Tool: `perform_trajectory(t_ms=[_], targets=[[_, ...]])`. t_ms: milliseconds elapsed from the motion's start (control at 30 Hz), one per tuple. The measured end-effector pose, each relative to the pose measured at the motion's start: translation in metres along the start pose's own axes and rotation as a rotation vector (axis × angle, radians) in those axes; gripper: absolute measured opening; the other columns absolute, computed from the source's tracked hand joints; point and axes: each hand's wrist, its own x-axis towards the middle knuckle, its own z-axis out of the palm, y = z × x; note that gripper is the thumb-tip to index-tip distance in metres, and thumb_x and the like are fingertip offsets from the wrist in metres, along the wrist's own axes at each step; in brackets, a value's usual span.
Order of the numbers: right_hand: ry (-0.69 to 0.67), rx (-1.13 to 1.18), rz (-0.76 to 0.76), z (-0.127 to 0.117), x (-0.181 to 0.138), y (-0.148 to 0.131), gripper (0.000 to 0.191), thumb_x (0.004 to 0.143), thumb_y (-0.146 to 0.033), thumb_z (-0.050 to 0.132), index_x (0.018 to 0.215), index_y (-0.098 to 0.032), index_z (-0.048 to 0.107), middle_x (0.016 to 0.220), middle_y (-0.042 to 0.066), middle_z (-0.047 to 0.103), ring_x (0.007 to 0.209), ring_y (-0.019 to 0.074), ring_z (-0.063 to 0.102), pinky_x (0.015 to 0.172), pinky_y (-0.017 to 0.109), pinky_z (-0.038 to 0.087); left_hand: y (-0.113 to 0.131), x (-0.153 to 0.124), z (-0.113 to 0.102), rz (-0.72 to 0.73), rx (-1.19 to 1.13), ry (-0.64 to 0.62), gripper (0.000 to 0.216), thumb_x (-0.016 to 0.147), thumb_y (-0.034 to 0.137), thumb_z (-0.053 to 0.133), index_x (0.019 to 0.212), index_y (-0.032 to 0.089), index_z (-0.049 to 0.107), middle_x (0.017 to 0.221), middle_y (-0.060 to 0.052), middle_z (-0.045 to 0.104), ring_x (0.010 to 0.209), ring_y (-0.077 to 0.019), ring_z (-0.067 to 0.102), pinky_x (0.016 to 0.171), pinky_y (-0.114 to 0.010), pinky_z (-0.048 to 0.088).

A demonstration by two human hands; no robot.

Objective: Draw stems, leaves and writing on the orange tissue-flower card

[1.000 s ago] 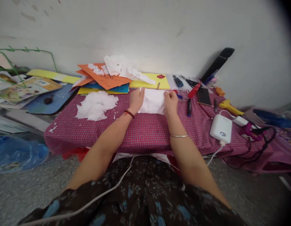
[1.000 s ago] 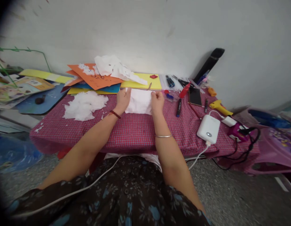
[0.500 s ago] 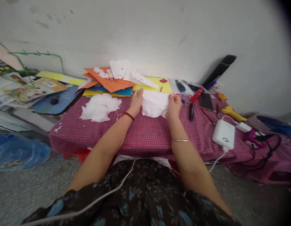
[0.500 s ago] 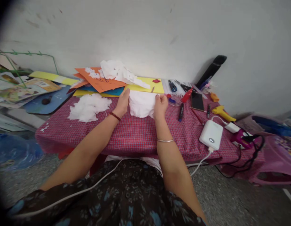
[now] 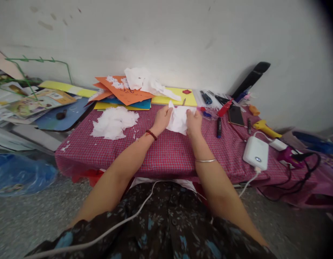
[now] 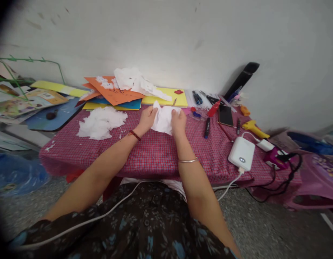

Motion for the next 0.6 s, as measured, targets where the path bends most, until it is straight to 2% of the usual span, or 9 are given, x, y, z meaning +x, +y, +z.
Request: perform_trajectory(t_ms=[67,100,167,233,333,400,533,600], targets=[[0.080,-0.016,-0.022,-0.003,0.002,-0.002,0.026,0.082,-0.046,0.056,0.088,-0.020,0.057,0.084,0.002,0.064,0.075,0.0158,0.059,0.068,0.030,0.049,0.005,0.006,-0.008,0.037,0.065,0.033,0.039,0.094,0.017,0.055,0.059,0.022,0.037,0.060,0.003,0.040,0.064,-0.0153,0.042,0.067,-0.030,0.033],[0.071,-0.039,-0.009,-0.006,0.003,-0.003,0.026,0.083,-0.046,0.055,0.087,-0.020,0.057,0.082,0.001,0.063,0.074,0.0154,0.058,0.067,0.029,0.048,0.007,0.008,-0.013,0.036,0.077,0.047,0.041,0.094,0.016,0.055,0.058,0.022,0.035,0.059,0.003,0.038,0.063,-0.0151,0.041,0.067,-0.030,0.032],[-0.037,-0.115,0.048,-0.012,0.006,-0.006,0.027,0.082,-0.047,0.058,0.082,-0.020,0.058,0.076,-0.001,0.061,0.070,0.0146,0.056,0.065,0.028,0.046,0.010,0.011,-0.023,0.009,0.055,0.008,0.042,0.094,0.017,0.054,0.058,0.022,0.034,0.058,0.003,0.036,0.062,-0.0141,0.041,0.065,-0.029,0.033],[-0.159,-0.175,0.101,-0.018,0.007,-0.009,0.031,0.080,-0.051,0.062,0.081,-0.020,0.059,0.072,-0.002,0.060,0.067,0.0139,0.055,0.063,0.027,0.045,0.013,0.010,-0.032,-0.082,-0.050,-0.166,0.035,0.094,0.019,0.052,0.061,0.020,0.042,0.060,0.003,0.044,0.060,-0.0130,0.044,0.062,-0.027,0.034],[-0.303,-0.143,0.149,-0.025,0.004,-0.017,0.041,0.080,-0.062,0.063,0.089,-0.022,0.061,0.080,0.001,0.066,0.070,0.0143,0.060,0.065,0.028,0.047,0.017,0.006,-0.042,-0.294,-0.203,-0.524,0.024,0.094,0.022,0.050,0.072,0.018,0.057,0.065,0.000,0.058,0.055,-0.0123,0.050,0.057,-0.026,0.036],[-0.434,-0.069,0.195,-0.026,-0.001,-0.023,0.050,0.080,-0.070,0.060,0.096,-0.023,0.062,0.088,0.004,0.069,0.074,0.0156,0.064,0.066,0.029,0.049,0.018,0.002,-0.043,-0.365,-0.203,-0.652,0.023,0.092,0.020,0.050,0.071,0.017,0.060,0.061,0.001,0.058,0.049,-0.0110,0.049,0.052,-0.025,0.034],[-0.721,-0.053,0.201,-0.021,-0.012,-0.031,0.057,0.078,-0.073,0.061,0.106,-0.024,0.063,0.091,0.004,0.070,0.072,0.0169,0.063,0.062,0.030,0.051,0.016,-0.001,-0.036,-0.371,-0.178,-0.703,0.025,0.090,0.021,0.055,0.067,0.016,0.062,0.057,0.001,0.058,0.044,-0.0091,0.046,0.048,-0.023,0.030],[-0.831,-0.079,0.131,-0.017,-0.016,-0.031,0.061,0.074,-0.068,0.070,0.116,-0.025,0.060,0.103,0.005,0.069,0.083,0.0191,0.065,0.069,0.032,0.054,0.012,0.000,-0.032,-0.381,-0.177,-0.680,0.024,0.090,0.025,0.058,0.068,0.016,0.064,0.058,0.000,0.060,0.045,-0.0096,0.047,0.049,-0.024,0.030]])
